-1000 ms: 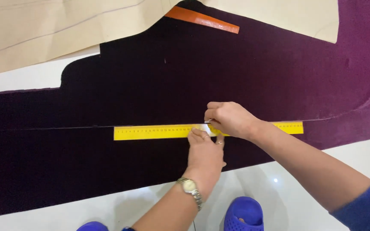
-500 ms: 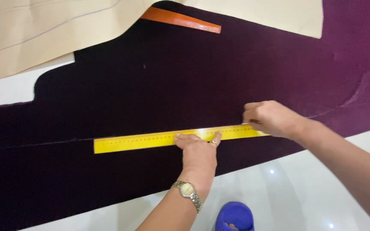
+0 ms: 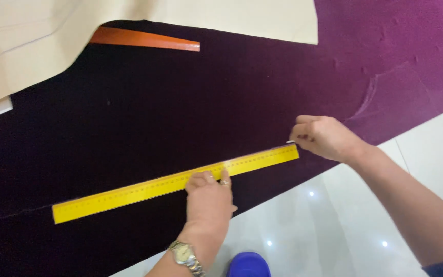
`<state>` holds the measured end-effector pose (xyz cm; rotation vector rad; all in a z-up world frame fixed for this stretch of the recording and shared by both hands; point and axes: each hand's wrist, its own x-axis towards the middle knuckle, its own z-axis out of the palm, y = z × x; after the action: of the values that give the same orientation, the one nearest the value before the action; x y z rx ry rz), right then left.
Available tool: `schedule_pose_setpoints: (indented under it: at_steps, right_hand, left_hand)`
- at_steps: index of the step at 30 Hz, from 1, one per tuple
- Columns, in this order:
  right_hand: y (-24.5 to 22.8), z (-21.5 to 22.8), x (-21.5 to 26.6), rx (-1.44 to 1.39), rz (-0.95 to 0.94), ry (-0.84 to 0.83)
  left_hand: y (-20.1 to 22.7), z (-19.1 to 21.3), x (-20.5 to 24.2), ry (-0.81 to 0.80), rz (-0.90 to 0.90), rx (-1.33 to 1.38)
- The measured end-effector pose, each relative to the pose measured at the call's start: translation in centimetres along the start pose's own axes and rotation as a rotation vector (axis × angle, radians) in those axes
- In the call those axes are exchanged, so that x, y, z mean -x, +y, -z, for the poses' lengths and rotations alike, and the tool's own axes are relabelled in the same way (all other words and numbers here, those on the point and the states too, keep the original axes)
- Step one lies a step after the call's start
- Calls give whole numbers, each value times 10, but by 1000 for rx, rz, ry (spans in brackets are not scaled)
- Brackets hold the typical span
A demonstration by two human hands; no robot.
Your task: Tracing a paper pattern onto purple velvet fabric using a ruler and chalk on the floor.
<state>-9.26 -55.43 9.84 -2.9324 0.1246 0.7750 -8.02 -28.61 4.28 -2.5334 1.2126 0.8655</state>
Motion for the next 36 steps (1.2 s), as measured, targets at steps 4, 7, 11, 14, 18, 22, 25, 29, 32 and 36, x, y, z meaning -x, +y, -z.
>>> schedule_pose_setpoints:
  at_steps: [4, 7, 11, 14, 18, 22, 25, 29, 32, 36]
  right_hand:
    - [-10, -6, -4, 6, 89, -16]
    - [-14, -11, -5, 0, 147, -14]
    - [-10, -6, -6, 80, 125, -63]
    - [18, -2, 5, 178, -50, -116]
    - [29, 12, 51, 65, -178, 40]
    - [41, 7, 104, -183, -416, 203]
    - [26, 8, 140, -259, -522, 253]
    - [-11, 23, 183, -415, -684, 302]
    - [-46, 40, 183, -517, -782, 352]
    - [-89, 39, 165, -529, -704, 340]
  left_hand:
    - [28, 20, -13, -25, -91, -58]
    - [36, 22, -19, -43, -116, -78]
    - [35, 25, -17, -26, -108, -57]
    - [31, 24, -18, 3, -129, -95]
    - [-3, -3, -18, 410, -29, 111]
    - [-60, -4, -12, 262, 25, 254]
    - [-82, 1, -14, 154, -7, 260]
    - [-91, -2, -24, 86, -98, 207]
    - [-96, -11, -28, 123, -140, 257]
    - [-111, 31, -2, -143, -149, 479]
